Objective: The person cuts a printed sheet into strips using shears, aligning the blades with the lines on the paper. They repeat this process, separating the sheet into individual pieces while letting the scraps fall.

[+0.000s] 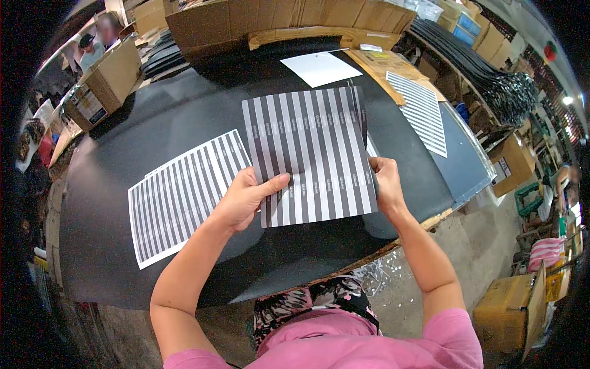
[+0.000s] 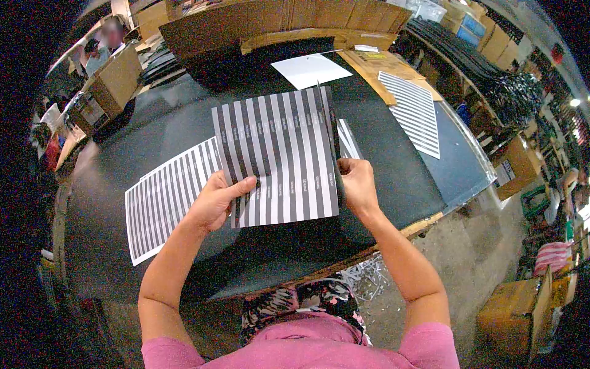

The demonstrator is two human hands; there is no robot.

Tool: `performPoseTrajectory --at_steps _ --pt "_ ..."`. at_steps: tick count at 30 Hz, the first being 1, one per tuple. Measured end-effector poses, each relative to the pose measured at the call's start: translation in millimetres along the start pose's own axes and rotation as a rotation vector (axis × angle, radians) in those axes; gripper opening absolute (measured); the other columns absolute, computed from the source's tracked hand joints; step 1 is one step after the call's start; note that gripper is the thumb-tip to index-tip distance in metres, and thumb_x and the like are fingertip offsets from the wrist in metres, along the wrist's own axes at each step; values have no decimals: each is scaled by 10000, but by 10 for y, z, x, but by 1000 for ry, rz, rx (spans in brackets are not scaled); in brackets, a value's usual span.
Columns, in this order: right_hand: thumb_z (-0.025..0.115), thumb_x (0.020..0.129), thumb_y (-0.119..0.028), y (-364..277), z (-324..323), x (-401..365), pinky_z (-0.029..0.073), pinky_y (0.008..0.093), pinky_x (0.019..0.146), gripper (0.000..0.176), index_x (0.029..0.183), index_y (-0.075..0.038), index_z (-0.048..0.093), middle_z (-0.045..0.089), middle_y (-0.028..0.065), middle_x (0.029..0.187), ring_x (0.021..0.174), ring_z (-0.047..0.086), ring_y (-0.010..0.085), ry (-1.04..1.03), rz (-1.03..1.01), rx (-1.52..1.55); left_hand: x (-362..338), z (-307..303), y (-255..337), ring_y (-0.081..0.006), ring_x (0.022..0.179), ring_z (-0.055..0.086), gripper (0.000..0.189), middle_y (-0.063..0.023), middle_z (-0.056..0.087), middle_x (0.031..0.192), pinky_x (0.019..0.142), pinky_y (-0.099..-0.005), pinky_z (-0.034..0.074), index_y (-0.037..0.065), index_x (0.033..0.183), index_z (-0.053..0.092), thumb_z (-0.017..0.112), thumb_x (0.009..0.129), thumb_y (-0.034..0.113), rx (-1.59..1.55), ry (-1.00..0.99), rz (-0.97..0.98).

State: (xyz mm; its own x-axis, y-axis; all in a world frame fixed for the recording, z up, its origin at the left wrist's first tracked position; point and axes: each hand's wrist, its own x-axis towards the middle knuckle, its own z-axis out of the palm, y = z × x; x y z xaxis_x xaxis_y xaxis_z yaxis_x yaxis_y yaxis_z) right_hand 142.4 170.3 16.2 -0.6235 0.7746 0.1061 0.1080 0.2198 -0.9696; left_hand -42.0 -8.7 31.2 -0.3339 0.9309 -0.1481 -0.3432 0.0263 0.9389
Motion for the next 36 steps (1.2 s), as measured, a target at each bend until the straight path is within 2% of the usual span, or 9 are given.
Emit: performPoseTrajectory --at_steps 14,16,17,18,20,22,25,31,36 --pt "672 719 -182 54 8 27 399 226 472 271 694 83 621 604 60 607 540 505 53 21 8 -52 64 -62 -33 -105 795 610 284 -89 634 925 705 -235 504 -39 1019 559 630 828 159 17 31 1" --pt "665 722 -184 21 18 21 408 242 449 278 714 90 617 589 67 574 502 524 78 -1 -1 12 75 -107 -30 -103 799 608 272 -78 635 939 706 -237 502 -19 1027 563 630 825 152 8 65 14" --pt "667 733 -211 -64 -20 -16 419 260 430 293 696 72 602 571 69 542 462 540 113 -113 110 102 80 -130 -16 -101 803 606 263 -66 636 953 706 -239 500 1 1034 568 630 823 144 -2 96 30" --pt "667 733 -211 -124 -17 -44 419 260 430 293 696 72 602 571 69 542 462 540 113 -120 108 104 75 -103 34 -103 768 612 259 -77 640 905 679 -244 506 -20 1001 578 627 832 170 -47 145 95" --pt "669 746 -245 -215 11 -103 422 266 415 305 676 39 583 559 76 522 435 545 138 -184 225 51 95 -252 118 -100 753 615 250 -79 640 908 655 -247 511 -12 996 580 626 833 172 -23 167 142" --pt "675 752 -278 -242 8 -216 413 244 424 318 667 10 572 573 78 537 455 551 123 -260 234 121 72 -286 237 -93 741 614 212 -71 642 894 641 -239 511 4 959 592 623 836 174 -33 255 234" --pt "698 739 -310 -254 17 -406 404 216 446 333 718 7 598 584 57 561 497 568 109 -383 233 -24 45 -340 333 -94 748 613 211 -67 642 889 655 -240 511 2 957 590 624 834 170 -48 260 338" --pt "723 710 -347 -311 106 -531 432 226 474 396 719 32 607 580 49 583 517 553 87 -327 202 -156 56 -328 283 -100 781 610 220 -80 639 930 682 -242 509 -4 984 587 618 837 157 -53 217 355" --pt "730 700 -346 -297 139 -513 435 228 479 398 704 34 611 582 53 580 514 550 90 -315 217 -148 49 -290 274 -102 840 595 241 -72 637 956 753 -261 482 -4 1014 586 620 835 153 -26 213 318"
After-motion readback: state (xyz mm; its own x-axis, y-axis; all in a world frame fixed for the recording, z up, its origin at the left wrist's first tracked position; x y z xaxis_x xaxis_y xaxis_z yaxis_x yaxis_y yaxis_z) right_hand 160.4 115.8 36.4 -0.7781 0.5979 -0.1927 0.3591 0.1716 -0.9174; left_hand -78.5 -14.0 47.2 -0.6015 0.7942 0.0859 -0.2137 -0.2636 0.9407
